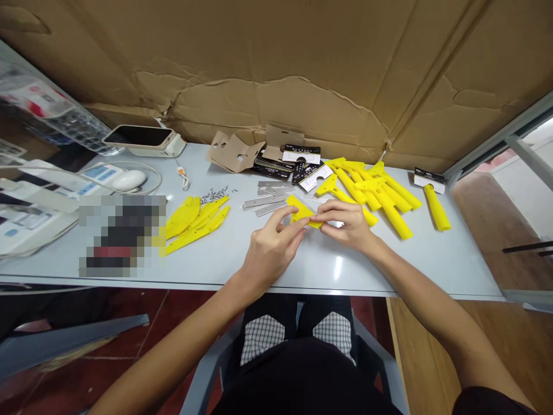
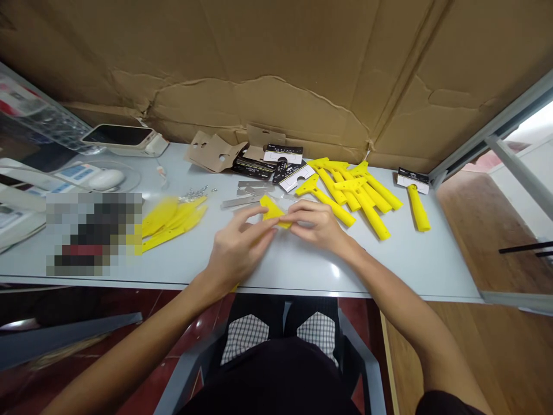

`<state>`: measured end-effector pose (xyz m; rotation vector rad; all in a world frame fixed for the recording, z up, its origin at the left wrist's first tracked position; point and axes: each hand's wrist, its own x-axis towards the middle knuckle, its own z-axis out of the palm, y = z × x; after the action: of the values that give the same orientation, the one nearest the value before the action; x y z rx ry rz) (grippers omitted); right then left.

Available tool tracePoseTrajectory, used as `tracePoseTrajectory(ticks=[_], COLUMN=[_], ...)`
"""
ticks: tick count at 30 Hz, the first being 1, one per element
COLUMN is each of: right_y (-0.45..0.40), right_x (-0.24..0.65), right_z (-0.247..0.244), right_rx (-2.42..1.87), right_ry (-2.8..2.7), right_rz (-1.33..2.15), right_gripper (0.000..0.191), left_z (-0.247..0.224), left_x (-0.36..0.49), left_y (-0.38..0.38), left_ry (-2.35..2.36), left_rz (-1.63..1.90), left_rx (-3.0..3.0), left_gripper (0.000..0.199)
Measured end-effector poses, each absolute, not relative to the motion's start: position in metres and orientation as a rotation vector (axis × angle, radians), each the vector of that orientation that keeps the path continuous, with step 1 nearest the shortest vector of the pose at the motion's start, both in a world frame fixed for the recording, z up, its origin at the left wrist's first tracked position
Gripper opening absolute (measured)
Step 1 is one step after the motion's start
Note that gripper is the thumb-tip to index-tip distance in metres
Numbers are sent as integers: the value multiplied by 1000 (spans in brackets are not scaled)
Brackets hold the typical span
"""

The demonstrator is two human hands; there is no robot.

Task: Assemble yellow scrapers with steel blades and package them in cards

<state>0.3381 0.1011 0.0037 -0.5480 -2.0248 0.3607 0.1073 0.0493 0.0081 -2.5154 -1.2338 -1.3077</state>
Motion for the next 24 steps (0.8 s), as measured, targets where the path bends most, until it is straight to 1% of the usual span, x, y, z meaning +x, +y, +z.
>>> tracePoseTrajectory(ticks=[5,11,14,18,21,24], right_y=[98,96,95,92,96,107], right_x=[337,336,338,338,333,326], right_z=[4,11,26,58,80,91], right_rx=[-533,-535,-581,-828,-1004,-1102], right_ry=[-2046,-2034,-2054,-2177,-2281,-2311], right_rz=[361,352,407,553,630,676], right_gripper=[23,25,25,25,26,23], left_z=[14,19,18,12,12,15], left_x=[108,115,120,125,128,131], left_y=[48,50,53,60,68,74], left_ry=[-1196,-1182,-1161,-1279,-1476,-1802], left_rz=[-1188,-1171,-1145,-1123,-1288,-1602], left_rx=[-2538,-2450,-2426,-2498,-2588,-2664], left_gripper=[11,12,13,12,7,8])
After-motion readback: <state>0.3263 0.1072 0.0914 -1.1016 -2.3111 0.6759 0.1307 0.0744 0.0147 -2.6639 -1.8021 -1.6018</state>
